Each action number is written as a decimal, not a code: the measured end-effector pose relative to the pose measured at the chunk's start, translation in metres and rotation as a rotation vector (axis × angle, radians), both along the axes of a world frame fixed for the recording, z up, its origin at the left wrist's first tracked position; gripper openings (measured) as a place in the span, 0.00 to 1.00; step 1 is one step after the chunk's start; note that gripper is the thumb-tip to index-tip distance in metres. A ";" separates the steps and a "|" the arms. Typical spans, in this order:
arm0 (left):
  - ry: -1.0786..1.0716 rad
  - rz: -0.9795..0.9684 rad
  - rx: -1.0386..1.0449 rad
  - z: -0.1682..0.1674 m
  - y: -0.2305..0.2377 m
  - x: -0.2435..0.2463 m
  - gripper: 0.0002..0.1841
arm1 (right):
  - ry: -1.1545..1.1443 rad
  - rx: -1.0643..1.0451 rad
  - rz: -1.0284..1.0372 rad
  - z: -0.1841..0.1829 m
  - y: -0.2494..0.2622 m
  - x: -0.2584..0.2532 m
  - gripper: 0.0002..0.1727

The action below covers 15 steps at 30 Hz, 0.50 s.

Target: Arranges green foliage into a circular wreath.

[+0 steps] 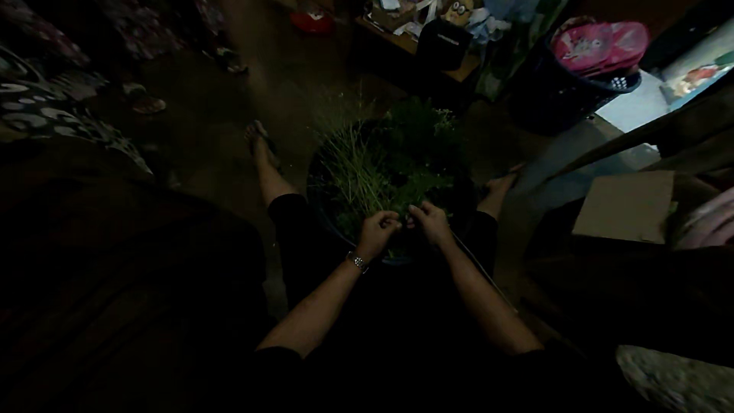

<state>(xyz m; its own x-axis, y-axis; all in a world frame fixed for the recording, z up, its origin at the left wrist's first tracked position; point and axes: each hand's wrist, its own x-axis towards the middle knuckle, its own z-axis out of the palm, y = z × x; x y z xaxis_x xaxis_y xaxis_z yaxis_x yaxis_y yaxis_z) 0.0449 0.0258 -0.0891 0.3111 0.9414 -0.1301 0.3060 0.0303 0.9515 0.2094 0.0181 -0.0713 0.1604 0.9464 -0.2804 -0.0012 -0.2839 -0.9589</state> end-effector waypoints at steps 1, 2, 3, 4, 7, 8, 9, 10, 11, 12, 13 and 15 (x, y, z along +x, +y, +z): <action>0.000 -0.025 -0.019 -0.001 0.000 0.000 0.16 | 0.020 -0.008 -0.009 -0.001 -0.001 0.000 0.10; 0.000 -0.046 -0.036 -0.001 0.000 0.001 0.16 | 0.017 -0.011 -0.008 -0.002 -0.001 -0.001 0.10; 0.001 -0.062 -0.054 0.001 -0.001 0.001 0.16 | -0.004 -0.004 -0.006 -0.003 -0.003 -0.001 0.10; 0.007 -0.065 -0.062 0.002 -0.002 0.002 0.15 | -0.035 0.002 0.003 -0.004 -0.004 -0.002 0.11; 0.005 -0.044 -0.074 0.002 -0.003 0.004 0.13 | -0.101 -0.001 0.018 -0.003 -0.007 -0.002 0.11; -0.016 -0.031 -0.092 0.004 -0.003 0.005 0.12 | -0.102 -0.007 0.022 -0.002 -0.008 -0.003 0.11; -0.048 -0.018 -0.122 0.004 -0.003 0.005 0.11 | -0.096 -0.006 0.027 -0.003 -0.008 -0.003 0.10; -0.093 -0.004 -0.158 0.002 -0.002 0.005 0.11 | -0.085 -0.004 0.037 -0.004 -0.009 -0.003 0.08; -0.140 0.011 -0.191 0.001 -0.002 0.005 0.10 | -0.063 -0.004 0.046 -0.004 -0.011 -0.003 0.07; -0.186 0.029 -0.217 0.000 -0.002 0.005 0.10 | -0.037 -0.002 0.060 -0.004 -0.013 -0.003 0.08; -0.221 0.046 -0.237 -0.002 -0.002 0.005 0.09 | -0.016 0.005 0.083 -0.005 -0.014 -0.002 0.10; -0.246 0.054 -0.263 -0.003 -0.002 0.005 0.09 | -0.033 0.020 0.128 -0.007 -0.016 -0.001 0.14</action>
<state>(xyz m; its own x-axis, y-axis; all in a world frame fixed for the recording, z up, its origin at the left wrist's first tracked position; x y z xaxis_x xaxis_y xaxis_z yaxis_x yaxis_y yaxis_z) 0.0496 0.0241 -0.0924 0.3139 0.9019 -0.2969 0.0597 0.2933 0.9542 0.2083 0.0025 -0.0784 0.0467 0.9651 -0.2578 0.0658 -0.2605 -0.9632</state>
